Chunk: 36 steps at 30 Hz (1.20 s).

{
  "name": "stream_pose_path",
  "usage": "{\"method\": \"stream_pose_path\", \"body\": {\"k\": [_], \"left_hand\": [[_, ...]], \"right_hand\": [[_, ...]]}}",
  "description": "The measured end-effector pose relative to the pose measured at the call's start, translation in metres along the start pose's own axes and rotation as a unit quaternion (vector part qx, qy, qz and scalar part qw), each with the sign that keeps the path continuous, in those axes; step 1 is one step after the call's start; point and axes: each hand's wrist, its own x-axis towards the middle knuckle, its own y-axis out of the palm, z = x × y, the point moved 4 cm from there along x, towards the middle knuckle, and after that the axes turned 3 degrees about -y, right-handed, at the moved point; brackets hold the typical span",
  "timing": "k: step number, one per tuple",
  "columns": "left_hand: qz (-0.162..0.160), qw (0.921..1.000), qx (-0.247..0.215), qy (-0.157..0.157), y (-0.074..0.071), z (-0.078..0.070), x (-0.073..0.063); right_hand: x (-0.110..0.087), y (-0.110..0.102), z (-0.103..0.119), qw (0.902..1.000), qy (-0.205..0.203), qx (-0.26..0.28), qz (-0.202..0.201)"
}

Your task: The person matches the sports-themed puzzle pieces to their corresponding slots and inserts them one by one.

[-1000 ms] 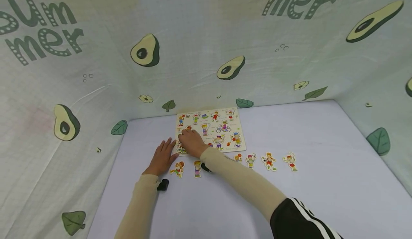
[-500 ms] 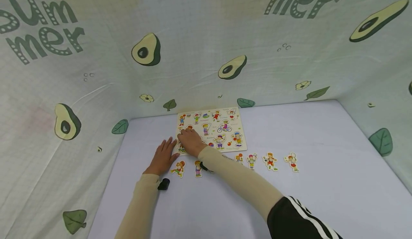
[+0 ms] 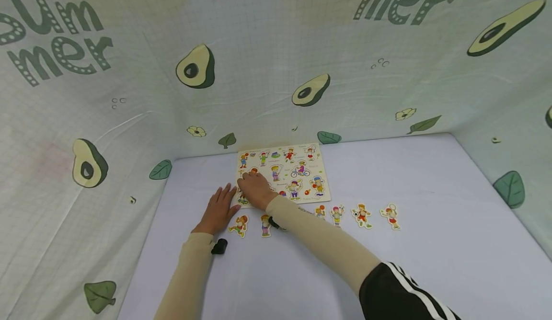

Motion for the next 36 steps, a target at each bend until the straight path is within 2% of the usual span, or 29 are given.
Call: {"method": "stream_pose_path", "body": {"k": [10,17,27,30,36], "left_hand": [[-0.020,0.9994,-0.008,0.028,0.003,0.002,0.000],[0.013,0.9999,0.008,0.002,0.005,0.004,0.002],[0.023,0.9996,0.005,-0.015,0.009,0.008,0.003],[0.027,0.9995,0.008,-0.017,0.010,0.008,0.003],[0.005,1.0000,-0.006,-0.005,0.008,0.006,0.001]], "right_hand": [[-0.015,-0.018,-0.016,0.9975,0.008,0.066,-0.024],[-0.035,-0.030,-0.027,0.9953,-0.004,0.075,-0.061],[-0.074,-0.043,-0.050,0.9872,-0.017,0.115,-0.109],[-0.087,-0.046,-0.061,0.9859,-0.009,0.116,-0.119],[-0.115,-0.052,-0.084,0.9869,0.026,0.095,-0.127]]}}
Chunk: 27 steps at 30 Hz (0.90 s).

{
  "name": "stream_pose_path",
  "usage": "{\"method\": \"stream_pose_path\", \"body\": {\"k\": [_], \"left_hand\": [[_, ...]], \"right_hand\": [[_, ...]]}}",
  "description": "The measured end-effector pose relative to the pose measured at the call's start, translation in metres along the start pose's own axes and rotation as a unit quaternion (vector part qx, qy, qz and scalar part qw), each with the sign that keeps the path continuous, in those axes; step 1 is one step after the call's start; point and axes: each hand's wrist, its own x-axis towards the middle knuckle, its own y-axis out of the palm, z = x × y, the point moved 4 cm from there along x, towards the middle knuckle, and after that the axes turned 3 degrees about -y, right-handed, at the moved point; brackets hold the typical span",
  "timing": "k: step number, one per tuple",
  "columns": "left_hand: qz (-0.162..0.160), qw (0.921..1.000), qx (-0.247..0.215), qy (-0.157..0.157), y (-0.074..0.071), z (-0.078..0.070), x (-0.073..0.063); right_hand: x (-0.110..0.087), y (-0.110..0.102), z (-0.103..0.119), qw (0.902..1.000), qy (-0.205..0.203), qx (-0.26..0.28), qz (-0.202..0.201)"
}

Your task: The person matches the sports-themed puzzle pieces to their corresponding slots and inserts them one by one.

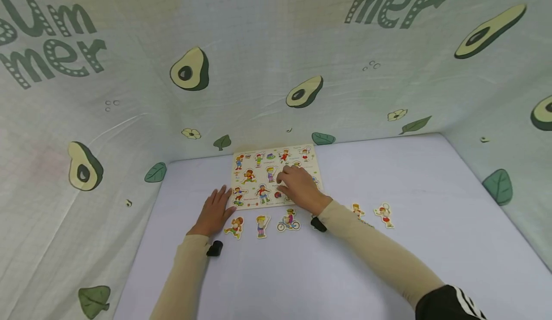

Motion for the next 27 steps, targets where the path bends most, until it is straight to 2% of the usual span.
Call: {"method": "stream_pose_path", "body": {"k": [3,11,21,27], "left_hand": [[-0.011,0.9999,-0.003,0.009,0.000,0.002,-0.001],[-0.009,0.9999,0.003,0.009,0.006,0.010,0.004],[-0.005,1.0000,-0.006,0.004,0.003,0.005,0.001],[-0.002,1.0000,-0.002,0.003,0.004,0.006,0.003]], "right_hand": [[-0.012,-0.008,-0.010,0.9999,0.013,-0.002,-0.005],[-0.048,-0.030,-0.034,0.9985,0.052,0.001,-0.016],[-0.100,-0.046,-0.070,0.9943,0.103,-0.017,-0.023],[-0.130,-0.053,-0.088,0.9921,0.116,-0.035,-0.033]]}}
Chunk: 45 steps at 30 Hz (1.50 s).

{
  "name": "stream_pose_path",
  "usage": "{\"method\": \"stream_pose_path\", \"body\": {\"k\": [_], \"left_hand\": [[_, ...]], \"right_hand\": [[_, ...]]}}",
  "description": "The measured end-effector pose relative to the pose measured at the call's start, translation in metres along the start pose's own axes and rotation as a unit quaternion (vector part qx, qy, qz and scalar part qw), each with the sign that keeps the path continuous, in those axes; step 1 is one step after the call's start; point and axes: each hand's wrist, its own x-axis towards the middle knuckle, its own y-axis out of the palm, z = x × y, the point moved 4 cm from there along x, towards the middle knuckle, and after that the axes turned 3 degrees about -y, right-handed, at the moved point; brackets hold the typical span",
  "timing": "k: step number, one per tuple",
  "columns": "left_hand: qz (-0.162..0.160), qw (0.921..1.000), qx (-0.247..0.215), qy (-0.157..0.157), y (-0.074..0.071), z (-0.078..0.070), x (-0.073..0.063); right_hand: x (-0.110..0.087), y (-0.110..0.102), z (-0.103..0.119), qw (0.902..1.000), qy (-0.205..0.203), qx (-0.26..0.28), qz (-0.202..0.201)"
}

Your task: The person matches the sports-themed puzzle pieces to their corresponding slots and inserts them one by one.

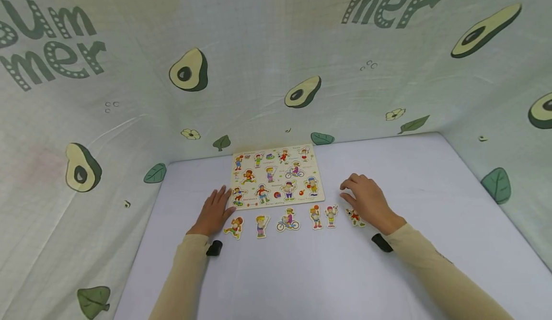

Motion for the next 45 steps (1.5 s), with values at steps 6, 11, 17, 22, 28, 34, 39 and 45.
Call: {"method": "stream_pose_path", "body": {"k": [6,11,17,22,28,34,39,45], "left_hand": [[0.010,0.9999,0.004,-0.007,0.000,-0.001,0.000],[0.017,0.9997,0.008,-0.013,-0.007,-0.009,-0.005],[0.019,0.9997,0.010,-0.015,-0.012,-0.015,-0.009],[0.015,0.9998,0.008,-0.014,-0.010,-0.011,-0.006],[0.017,0.9996,0.011,-0.019,-0.007,-0.008,-0.004],[0.034,0.9990,0.011,-0.029,-0.007,-0.008,-0.004],[0.023,0.9995,0.005,-0.022,-0.008,-0.009,-0.005],[0.021,0.9996,0.001,-0.019,-0.008,-0.010,-0.005]], "right_hand": [[-0.024,-0.008,-0.016,0.9999,0.011,0.002,-0.011],[-0.042,-0.013,-0.027,0.9997,0.019,0.000,-0.013],[-0.062,-0.016,-0.038,0.9994,0.034,-0.003,-0.007],[-0.073,-0.015,-0.045,0.9990,0.044,-0.007,-0.004],[-0.082,-0.014,-0.049,0.9989,0.046,-0.007,-0.007],[-0.086,-0.014,-0.050,0.9990,0.040,-0.011,-0.013],[-0.087,-0.013,-0.054,0.9986,0.053,-0.007,0.001],[-0.085,-0.012,-0.058,0.9975,0.068,-0.002,0.019]]}}
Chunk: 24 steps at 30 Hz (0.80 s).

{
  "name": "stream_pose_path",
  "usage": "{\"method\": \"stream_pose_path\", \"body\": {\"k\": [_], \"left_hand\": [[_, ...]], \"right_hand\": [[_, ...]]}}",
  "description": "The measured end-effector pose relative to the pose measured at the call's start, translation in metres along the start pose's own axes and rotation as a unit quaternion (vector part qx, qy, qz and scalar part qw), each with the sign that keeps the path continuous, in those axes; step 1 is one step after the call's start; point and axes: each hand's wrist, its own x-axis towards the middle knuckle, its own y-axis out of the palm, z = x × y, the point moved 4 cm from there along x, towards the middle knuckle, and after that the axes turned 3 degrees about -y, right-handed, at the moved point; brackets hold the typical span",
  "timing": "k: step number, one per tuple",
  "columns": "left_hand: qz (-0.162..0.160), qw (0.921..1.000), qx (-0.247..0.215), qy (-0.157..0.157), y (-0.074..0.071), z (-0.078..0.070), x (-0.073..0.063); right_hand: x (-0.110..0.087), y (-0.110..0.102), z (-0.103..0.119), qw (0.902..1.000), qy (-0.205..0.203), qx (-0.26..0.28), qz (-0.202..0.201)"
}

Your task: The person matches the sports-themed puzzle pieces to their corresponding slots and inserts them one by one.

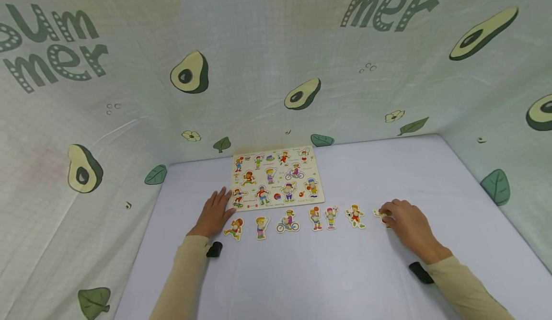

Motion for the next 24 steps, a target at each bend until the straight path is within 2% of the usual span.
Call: {"method": "stream_pose_path", "body": {"k": [15,24], "left_hand": [[-0.004,1.0000,0.001,0.005,-0.001,-0.001,-0.002],[-0.014,0.9998,-0.005,0.011,0.002,0.001,0.000]], "right_hand": [[0.003,0.002,-0.001,0.9997,-0.009,-0.023,0.001],[0.016,-0.007,0.008,0.9988,-0.029,-0.031,-0.023]]}}
